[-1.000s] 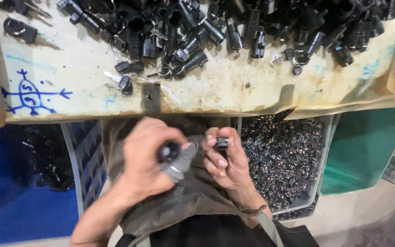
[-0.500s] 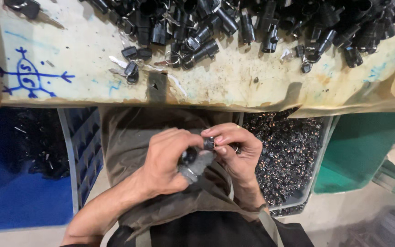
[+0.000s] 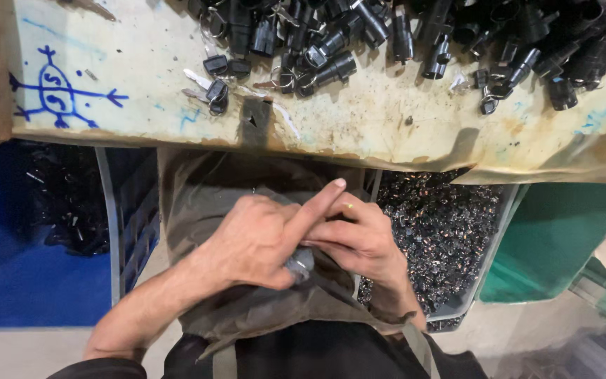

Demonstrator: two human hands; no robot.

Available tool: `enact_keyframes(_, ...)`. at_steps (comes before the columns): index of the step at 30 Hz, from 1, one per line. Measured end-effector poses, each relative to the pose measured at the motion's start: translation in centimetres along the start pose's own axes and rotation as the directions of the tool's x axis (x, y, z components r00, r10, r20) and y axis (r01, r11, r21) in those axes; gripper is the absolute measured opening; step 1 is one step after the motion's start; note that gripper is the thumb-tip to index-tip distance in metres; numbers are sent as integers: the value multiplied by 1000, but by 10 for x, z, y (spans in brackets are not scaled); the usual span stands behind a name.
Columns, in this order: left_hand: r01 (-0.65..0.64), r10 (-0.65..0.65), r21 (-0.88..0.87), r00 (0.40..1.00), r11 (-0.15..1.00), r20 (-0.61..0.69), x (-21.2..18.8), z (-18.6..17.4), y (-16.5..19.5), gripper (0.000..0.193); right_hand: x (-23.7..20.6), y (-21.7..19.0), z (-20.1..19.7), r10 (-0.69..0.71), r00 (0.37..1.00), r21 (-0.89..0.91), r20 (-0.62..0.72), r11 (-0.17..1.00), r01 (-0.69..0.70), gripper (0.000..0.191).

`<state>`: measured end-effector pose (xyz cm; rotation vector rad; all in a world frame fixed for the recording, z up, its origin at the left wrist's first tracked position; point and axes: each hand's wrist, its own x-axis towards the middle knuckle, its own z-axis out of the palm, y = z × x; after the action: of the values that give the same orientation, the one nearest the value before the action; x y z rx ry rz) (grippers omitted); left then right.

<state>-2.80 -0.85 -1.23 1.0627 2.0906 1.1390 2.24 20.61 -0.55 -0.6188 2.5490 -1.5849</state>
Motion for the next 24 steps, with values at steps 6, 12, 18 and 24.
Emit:
enact_keyframes(6,362,-247,258,888,896,-387,-77,3,-57,101,6,5,39,191,956,458,-222,886,-71,27)
enact_keyframes(12,773,-747,-475,-2,421,-665,-166,8,-134,45,-3,7,40,665,745,998,45,-3,-58,40)
enact_keyframes(18,488,-8,131,273,863,-962,-96,-12,-89,36,-7,4,40,478,865,976,154,-209,-58,40)
enact_keyframes(24,271,158,472,709,839,-687,30,-84,-53,48,-22,3,44,444,893,994,-65,-50,98,39)
